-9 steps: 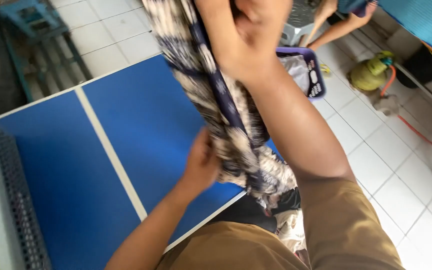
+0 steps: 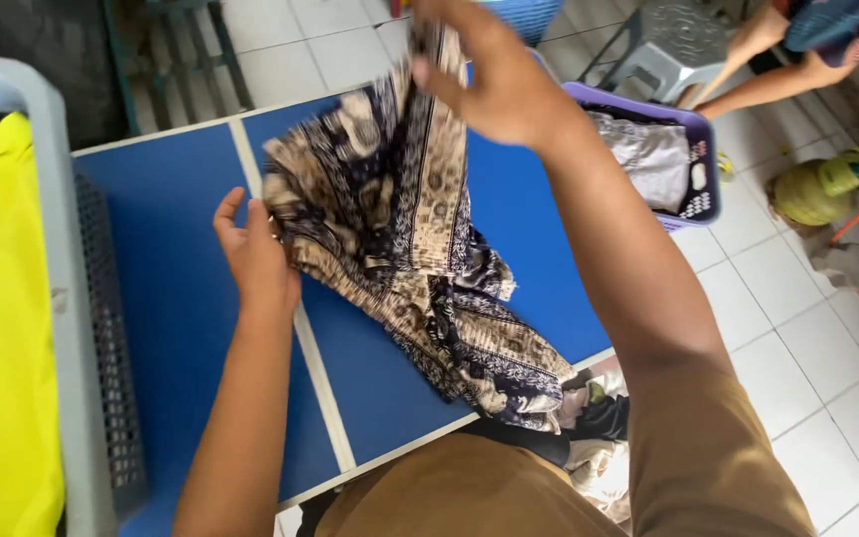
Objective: The person folds a patterned garment and a striped pair of shorts by hand on a blue table, then places each finished item into a plastic bin.
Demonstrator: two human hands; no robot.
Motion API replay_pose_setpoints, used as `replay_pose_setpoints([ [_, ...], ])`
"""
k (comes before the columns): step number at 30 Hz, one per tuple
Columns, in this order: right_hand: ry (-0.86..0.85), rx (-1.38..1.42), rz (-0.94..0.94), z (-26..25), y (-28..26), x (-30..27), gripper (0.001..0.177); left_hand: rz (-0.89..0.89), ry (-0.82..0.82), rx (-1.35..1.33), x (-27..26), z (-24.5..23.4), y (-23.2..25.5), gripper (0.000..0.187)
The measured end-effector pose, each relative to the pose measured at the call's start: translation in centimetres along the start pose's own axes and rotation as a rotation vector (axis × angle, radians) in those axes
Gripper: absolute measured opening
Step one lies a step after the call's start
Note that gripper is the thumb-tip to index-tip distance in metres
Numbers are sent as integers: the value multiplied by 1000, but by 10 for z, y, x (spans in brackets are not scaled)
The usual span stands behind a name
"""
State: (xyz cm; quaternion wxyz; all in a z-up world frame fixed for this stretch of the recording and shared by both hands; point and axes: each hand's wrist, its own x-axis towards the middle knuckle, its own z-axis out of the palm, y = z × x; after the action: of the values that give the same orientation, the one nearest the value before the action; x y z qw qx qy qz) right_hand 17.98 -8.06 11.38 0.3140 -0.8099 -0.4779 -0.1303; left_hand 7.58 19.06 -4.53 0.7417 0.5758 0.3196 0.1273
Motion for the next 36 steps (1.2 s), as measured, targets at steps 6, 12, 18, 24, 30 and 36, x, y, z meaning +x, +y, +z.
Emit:
replay_pose_setpoints([
  [6,-908,-72,906,88,-4,-59,71,441,-466,298,19,-39,-31,75],
  [12,-793,-113,822,148,-4,-99,80,845,-702,1145,26,-45,-67,77],
  [18,-628,272,796,118,65,-99,41,927,-705,1042,39,-54,-70,33],
  [24,412,181,458,56,195,-146,34,898,-236,617,51,-67,-45,27],
  [30,890,200,450,105,218,-159,30,805,41,363,83,-88,-64,19],
  [36,543,-131,665,172,224,-204,24,677,106,298,76,-83,-65,50],
])
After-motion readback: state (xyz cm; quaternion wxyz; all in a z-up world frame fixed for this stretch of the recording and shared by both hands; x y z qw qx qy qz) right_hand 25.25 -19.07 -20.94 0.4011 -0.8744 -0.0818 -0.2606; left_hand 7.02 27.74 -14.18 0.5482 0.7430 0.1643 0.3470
